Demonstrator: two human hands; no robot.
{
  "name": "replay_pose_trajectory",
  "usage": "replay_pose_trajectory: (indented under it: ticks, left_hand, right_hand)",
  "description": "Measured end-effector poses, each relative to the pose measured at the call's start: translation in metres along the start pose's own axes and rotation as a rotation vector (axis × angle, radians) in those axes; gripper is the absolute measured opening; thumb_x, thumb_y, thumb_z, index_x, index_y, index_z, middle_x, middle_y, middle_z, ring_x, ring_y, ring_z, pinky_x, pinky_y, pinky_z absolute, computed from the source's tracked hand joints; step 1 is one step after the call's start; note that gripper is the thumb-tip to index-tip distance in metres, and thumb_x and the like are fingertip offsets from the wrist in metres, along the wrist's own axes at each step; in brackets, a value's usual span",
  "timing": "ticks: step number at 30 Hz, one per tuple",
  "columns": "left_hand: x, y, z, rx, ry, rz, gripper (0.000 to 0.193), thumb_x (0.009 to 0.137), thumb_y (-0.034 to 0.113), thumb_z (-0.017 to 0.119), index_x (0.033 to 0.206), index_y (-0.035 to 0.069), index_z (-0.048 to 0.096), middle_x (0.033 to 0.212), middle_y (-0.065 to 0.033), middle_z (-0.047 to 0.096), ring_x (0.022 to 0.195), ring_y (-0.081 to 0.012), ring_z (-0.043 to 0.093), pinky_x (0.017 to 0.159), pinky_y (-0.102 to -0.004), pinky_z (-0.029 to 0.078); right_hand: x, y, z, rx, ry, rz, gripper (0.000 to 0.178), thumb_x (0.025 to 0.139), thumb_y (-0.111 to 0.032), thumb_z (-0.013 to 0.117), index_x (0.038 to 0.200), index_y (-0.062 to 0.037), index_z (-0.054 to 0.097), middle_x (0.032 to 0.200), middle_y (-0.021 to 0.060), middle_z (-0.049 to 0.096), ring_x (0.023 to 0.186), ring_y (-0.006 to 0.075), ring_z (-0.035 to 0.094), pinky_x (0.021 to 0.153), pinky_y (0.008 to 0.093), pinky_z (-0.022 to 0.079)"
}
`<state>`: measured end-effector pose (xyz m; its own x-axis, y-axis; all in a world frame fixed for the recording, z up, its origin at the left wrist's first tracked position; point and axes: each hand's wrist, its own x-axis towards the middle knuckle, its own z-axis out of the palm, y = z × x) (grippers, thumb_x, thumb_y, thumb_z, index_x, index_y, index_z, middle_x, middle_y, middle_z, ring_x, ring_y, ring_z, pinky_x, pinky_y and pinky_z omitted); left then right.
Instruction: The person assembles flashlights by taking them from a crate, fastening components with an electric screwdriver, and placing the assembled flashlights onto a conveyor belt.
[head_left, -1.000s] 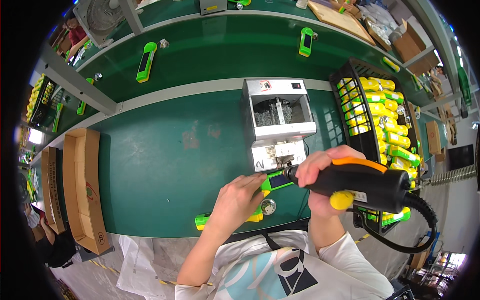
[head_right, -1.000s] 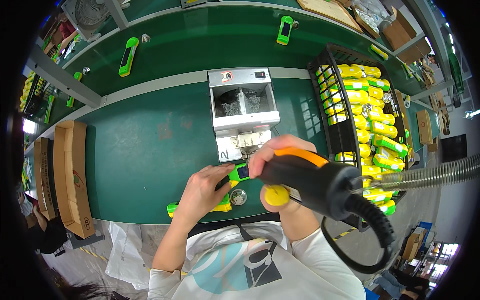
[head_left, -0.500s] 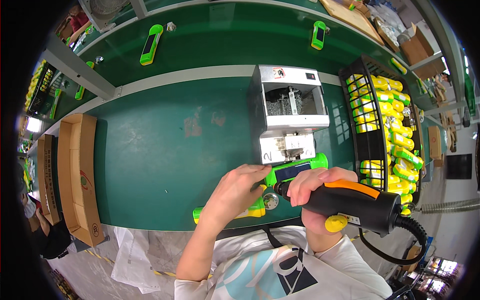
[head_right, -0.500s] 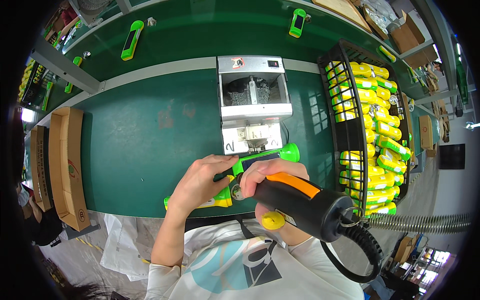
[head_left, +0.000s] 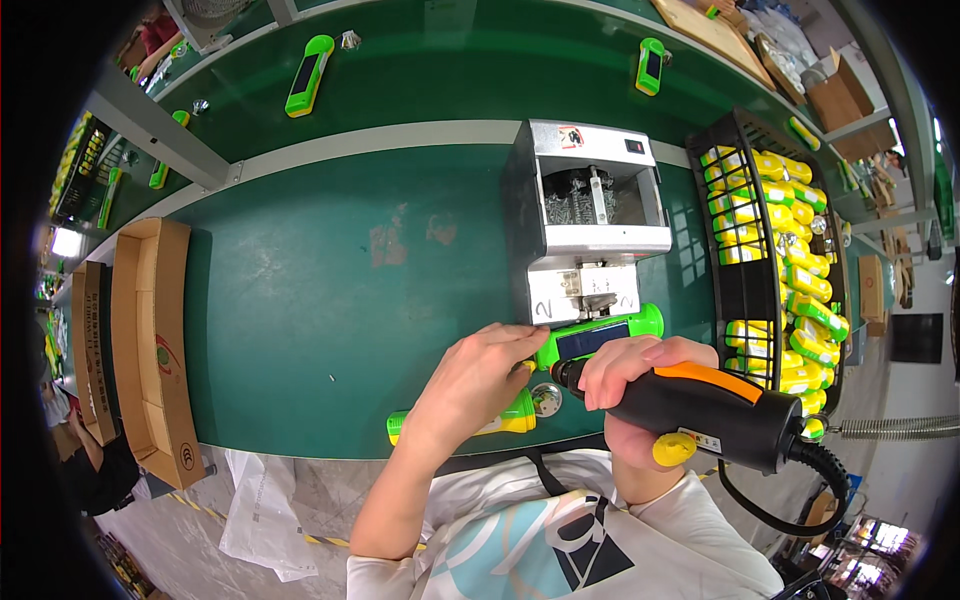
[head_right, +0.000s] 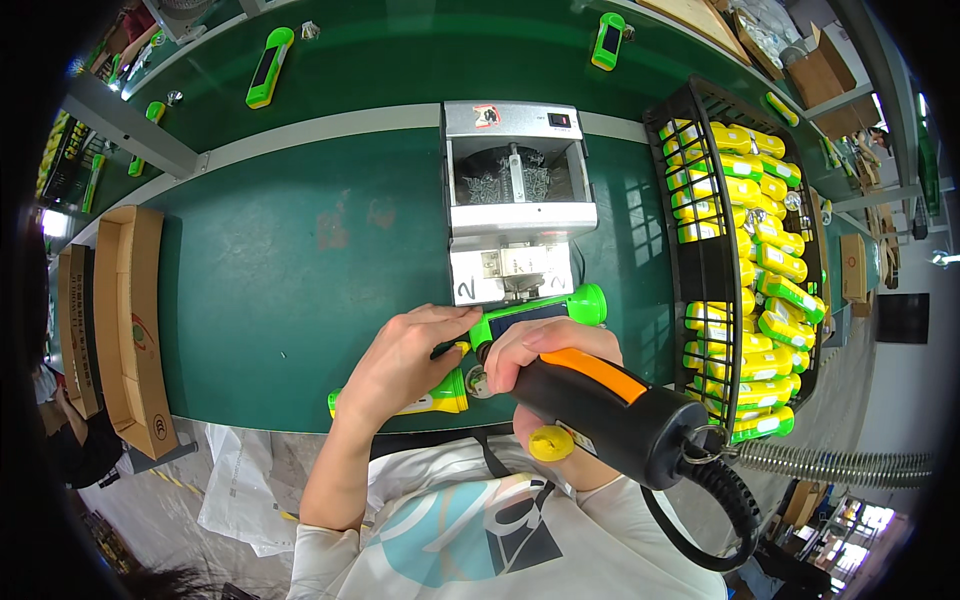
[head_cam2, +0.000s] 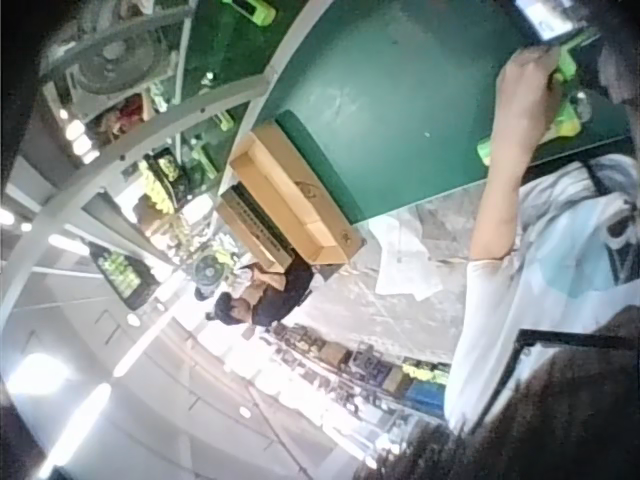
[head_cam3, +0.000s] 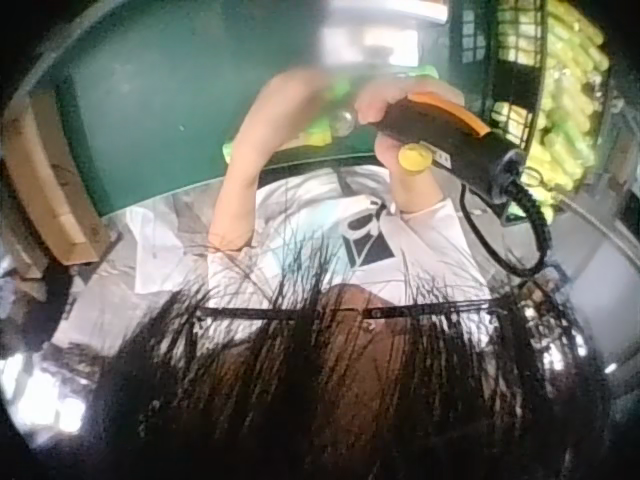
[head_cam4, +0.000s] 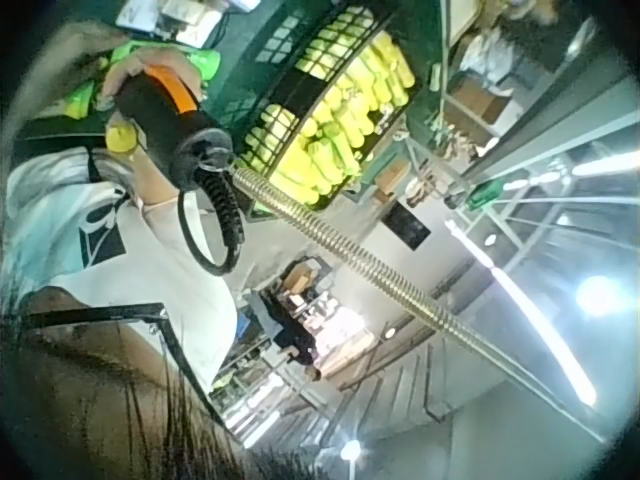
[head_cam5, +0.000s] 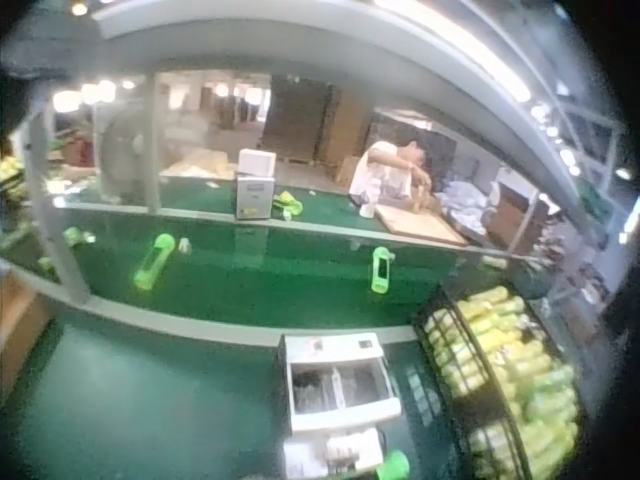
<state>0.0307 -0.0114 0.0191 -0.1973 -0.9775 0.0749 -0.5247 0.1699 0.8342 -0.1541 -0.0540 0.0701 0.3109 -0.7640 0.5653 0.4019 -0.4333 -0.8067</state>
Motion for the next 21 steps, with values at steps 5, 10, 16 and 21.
replay_pose_trajectory:
  ticks: [5, 10, 16, 21]
  left_hand:
    - [0.002, 0.003, -0.002, -0.018, -0.017, -0.033, 0.048, 0.08, -0.005, 0.076, 0.127, 0.0, 0.073, 0.126, -0.0187, 0.073, 0.115, -0.0374, 0.07, 0.1, -0.043, 0.057]
    - [0.001, 0.003, -0.002, 0.004, -0.003, -0.009, 0.043, 0.082, -0.004, 0.073, 0.126, -0.001, 0.073, 0.124, -0.0201, 0.074, 0.113, -0.0387, 0.07, 0.098, -0.0436, 0.058]
    - [0.005, 0.007, -0.005, -0.006, -0.008, -0.011, 0.034, 0.088, -0.001, 0.069, 0.122, -0.001, 0.075, 0.121, -0.0223, 0.074, 0.11, -0.0397, 0.071, 0.096, -0.0443, 0.058]
    - [0.006, -0.002, 0.002, -0.015, 0.038, -0.002, 0.028, 0.091, -0.001, 0.069, 0.118, -0.002, 0.076, 0.115, -0.0227, 0.075, 0.105, -0.04, 0.073, 0.093, -0.0432, 0.059]
  right_hand:
    - [-0.005, 0.001, -0.002, -0.014, -0.017, 0.017, 0.075, 0.093, -0.068, 0.069, 0.123, -0.004, 0.046, 0.076, 0.0097, 0.063, 0.058, 0.0225, 0.062, 0.057, 0.037, 0.055]
    - [-0.008, 0.004, 0.004, -0.032, 0.046, 0.022, 0.067, 0.096, -0.063, 0.069, 0.12, -0.0046, 0.047, 0.075, 0.0094, 0.062, 0.058, 0.0225, 0.062, 0.057, 0.037, 0.055]
    - [-0.013, 0.017, -0.004, 0.005, -0.039, -0.033, 0.053, 0.097, -0.047, 0.075, 0.117, -0.0064, 0.048, 0.075, 0.0094, 0.062, 0.059, 0.023, 0.063, 0.057, 0.0374, 0.056]
    - [-0.012, 0.012, -0.013, -0.046, -0.171, -0.051, 0.055, 0.087, -0.031, 0.088, 0.118, -0.0046, 0.051, 0.081, 0.0123, 0.066, 0.065, 0.0259, 0.068, 0.062, 0.038, 0.058]
